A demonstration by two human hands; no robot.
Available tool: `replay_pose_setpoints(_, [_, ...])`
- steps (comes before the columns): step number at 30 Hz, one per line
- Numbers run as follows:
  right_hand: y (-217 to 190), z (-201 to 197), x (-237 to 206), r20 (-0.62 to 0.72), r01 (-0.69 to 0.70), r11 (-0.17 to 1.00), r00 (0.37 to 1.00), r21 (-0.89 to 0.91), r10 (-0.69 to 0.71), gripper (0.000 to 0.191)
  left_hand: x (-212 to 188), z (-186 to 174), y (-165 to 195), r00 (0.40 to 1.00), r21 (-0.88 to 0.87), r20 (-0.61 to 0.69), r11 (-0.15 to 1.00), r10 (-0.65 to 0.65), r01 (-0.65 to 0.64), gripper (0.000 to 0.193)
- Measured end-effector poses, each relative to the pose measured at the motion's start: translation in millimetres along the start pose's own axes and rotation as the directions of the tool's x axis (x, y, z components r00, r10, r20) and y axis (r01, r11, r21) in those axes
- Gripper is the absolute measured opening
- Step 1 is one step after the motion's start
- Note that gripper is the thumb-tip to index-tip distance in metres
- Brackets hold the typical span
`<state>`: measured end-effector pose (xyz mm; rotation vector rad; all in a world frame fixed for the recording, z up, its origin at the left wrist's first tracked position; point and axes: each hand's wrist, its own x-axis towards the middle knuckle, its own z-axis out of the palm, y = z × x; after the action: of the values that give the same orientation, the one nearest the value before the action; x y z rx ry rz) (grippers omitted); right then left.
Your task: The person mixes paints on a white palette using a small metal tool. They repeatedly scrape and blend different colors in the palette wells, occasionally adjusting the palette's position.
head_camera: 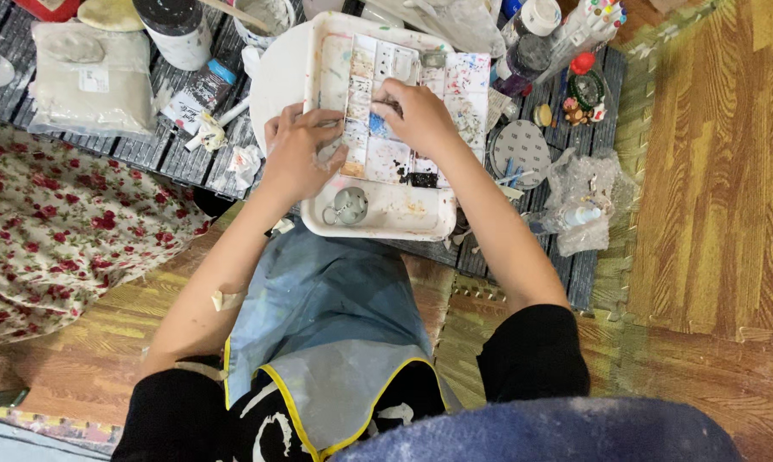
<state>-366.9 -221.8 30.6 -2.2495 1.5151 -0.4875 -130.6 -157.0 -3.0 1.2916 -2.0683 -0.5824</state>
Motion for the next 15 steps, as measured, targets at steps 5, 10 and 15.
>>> replay_pose_setpoints(5, [-5,-2,-2,0.036,0.037,0.994,0.999,-0.100,-0.033,0.021,7,-3,-1,1.000,0.040,-0.001,0.999,0.016,-0.016,0.029])
replay_pose_setpoints(10, [-13,-2,-2,0.064,0.087,0.940,0.996,-0.331,-0.070,0.021,6,-3,3,1.000,0.063,0.019,0.998,-0.010,0.009,0.033])
replay_pose_setpoints(15, [-19,5,1,-0.037,0.173,0.909,0.979,-0.379,-0.202,0.018,8,-1,0,1.000,0.041,-0.018,0.999,-0.007,0.008,0.032])
